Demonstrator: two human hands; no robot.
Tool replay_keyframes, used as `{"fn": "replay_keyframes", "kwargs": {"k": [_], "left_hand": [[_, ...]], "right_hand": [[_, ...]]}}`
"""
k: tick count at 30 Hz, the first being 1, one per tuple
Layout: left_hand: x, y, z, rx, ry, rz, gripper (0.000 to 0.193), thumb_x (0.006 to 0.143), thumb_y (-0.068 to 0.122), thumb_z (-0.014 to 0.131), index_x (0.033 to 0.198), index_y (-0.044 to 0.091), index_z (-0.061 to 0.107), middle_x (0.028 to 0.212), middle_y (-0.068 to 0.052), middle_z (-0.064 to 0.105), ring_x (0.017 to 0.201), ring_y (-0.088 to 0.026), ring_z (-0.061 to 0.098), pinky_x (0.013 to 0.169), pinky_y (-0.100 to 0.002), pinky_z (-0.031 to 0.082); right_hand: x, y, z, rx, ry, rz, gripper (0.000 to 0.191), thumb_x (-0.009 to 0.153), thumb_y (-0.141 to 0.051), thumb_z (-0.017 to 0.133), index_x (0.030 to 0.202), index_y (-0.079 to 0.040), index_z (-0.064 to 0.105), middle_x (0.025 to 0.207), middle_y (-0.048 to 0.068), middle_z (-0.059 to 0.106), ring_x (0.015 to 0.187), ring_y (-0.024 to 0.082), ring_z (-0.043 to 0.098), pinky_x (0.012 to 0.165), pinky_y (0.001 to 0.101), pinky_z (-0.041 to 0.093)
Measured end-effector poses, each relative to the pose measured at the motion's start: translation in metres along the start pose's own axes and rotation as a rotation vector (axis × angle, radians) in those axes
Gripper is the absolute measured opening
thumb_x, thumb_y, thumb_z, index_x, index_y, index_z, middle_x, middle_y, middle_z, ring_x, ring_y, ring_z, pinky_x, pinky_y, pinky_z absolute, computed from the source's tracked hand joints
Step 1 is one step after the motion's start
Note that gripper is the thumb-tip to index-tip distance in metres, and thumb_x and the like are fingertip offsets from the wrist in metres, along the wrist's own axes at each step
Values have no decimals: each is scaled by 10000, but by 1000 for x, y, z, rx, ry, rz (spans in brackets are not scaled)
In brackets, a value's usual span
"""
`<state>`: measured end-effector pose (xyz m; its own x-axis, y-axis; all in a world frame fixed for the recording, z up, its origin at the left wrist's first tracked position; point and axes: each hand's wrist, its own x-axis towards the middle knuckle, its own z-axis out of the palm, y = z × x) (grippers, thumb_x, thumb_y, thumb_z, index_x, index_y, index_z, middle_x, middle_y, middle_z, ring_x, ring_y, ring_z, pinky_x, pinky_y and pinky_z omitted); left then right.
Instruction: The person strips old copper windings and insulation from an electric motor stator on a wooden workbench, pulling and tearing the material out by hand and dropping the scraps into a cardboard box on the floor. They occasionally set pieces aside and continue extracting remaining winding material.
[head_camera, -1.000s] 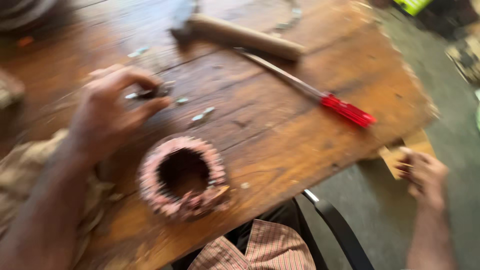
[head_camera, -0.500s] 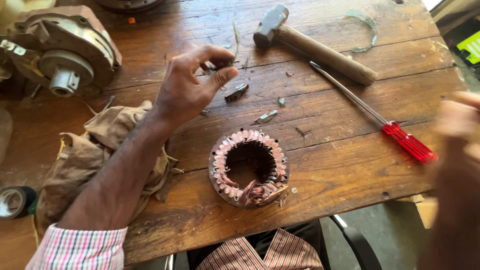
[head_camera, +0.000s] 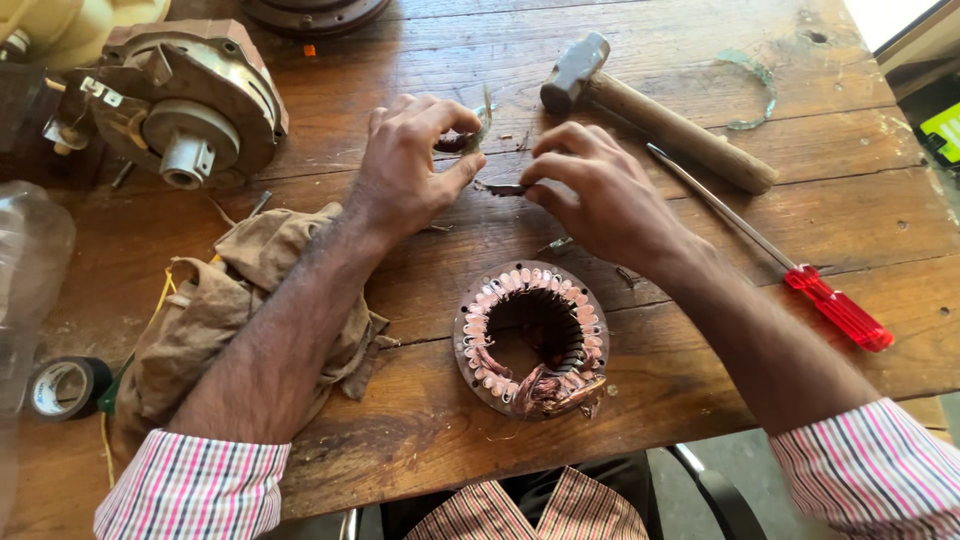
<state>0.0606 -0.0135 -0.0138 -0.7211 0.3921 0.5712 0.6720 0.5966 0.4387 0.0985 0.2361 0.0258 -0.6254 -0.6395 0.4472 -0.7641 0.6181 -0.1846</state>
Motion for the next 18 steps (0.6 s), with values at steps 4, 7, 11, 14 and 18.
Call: {"fn": "replay_keyframes", "kwargs": {"k": [4,7,11,14,18], "left_hand": [[0,5,-3,7,110,70,338,853,220,807,1147,87,704,1150,-148,703,1116,-281,614,1005,-469,429],[-1,17,-1,-255,-65,36,253,985,259,738,1191,122,691,1136,-82,720,1104,-211,627,1040,-404,499],[0,32,2,-216,-125,212,382,940,245,782,1272,80,692,1204,-121,731,1152,-253,606,1047,-444,471],[5,35,1,-240,-164,195,311,964,249,772,1228,91,724,1175,-103,758,1141,-227,662,1052,-423,513],[12,37,2,-311,-189,165,268,968,277,795,1136,74,747,1080,-103,773,1044,-207,717,982,-389,571]], "right_hand": [[-23,-12,-13,161,42,181,116,986,-129,751,1067,-47,759,1106,122,747,940,224,742,789,357,628],[-36,-20,-19,140,170,144,113,973,-80,768,1076,-35,754,1114,116,754,983,221,749,838,353,622],[-39,-23,-21,236,261,145,142,945,-27,792,1079,-26,746,1161,116,752,1052,218,753,889,326,622],[-34,-21,-20,295,339,149,144,936,14,811,1049,-36,736,1171,110,748,1063,216,752,913,330,621],[-35,-13,-17,388,370,231,148,947,20,805,1064,-33,731,1172,110,742,1047,205,758,886,305,638]]}}
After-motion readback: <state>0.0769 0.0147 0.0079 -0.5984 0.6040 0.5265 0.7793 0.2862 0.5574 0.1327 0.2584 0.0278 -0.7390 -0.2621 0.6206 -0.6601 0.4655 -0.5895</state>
